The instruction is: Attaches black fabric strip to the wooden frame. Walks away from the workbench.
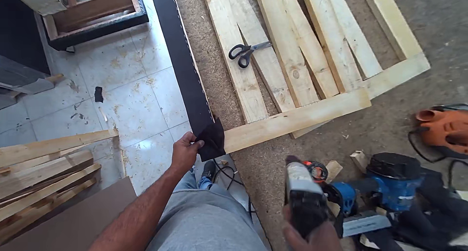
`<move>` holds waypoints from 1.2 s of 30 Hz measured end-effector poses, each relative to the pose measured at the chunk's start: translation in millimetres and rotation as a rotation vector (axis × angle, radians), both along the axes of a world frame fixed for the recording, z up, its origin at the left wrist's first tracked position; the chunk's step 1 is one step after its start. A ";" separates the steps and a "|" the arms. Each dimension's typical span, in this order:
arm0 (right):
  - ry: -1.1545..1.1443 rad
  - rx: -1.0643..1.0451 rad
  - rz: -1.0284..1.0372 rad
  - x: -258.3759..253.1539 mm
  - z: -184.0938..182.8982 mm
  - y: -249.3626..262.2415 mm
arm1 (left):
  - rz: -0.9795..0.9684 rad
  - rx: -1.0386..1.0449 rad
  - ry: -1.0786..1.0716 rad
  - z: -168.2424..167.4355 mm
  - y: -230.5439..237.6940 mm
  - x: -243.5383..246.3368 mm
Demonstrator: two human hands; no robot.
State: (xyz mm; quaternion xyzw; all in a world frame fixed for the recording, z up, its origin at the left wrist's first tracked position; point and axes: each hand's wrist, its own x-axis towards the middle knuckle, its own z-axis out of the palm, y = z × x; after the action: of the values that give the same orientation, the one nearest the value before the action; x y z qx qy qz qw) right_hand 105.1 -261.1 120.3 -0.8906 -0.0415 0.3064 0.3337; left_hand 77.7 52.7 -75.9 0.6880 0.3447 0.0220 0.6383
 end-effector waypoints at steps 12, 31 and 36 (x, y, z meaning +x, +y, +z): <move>0.164 0.155 0.183 -21.5 -79.4 116.9 | -0.041 -0.112 -0.075 -7.9 13.0 -0.9; 0.253 -0.077 0.142 -22.8 -68.2 146.8 | -0.067 -0.064 -0.015 -2.4 13.3 3.1; 0.109 0.090 0.119 -38.9 -59.1 114.5 | -0.164 -0.091 0.165 15.6 20.7 12.3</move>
State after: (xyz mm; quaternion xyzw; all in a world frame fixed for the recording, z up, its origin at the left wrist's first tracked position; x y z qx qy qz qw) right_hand 66.2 -146.6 61.2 -0.8527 -0.0898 0.3713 0.3562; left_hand 90.0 73.3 -60.3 0.6835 0.3393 -0.1025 0.6381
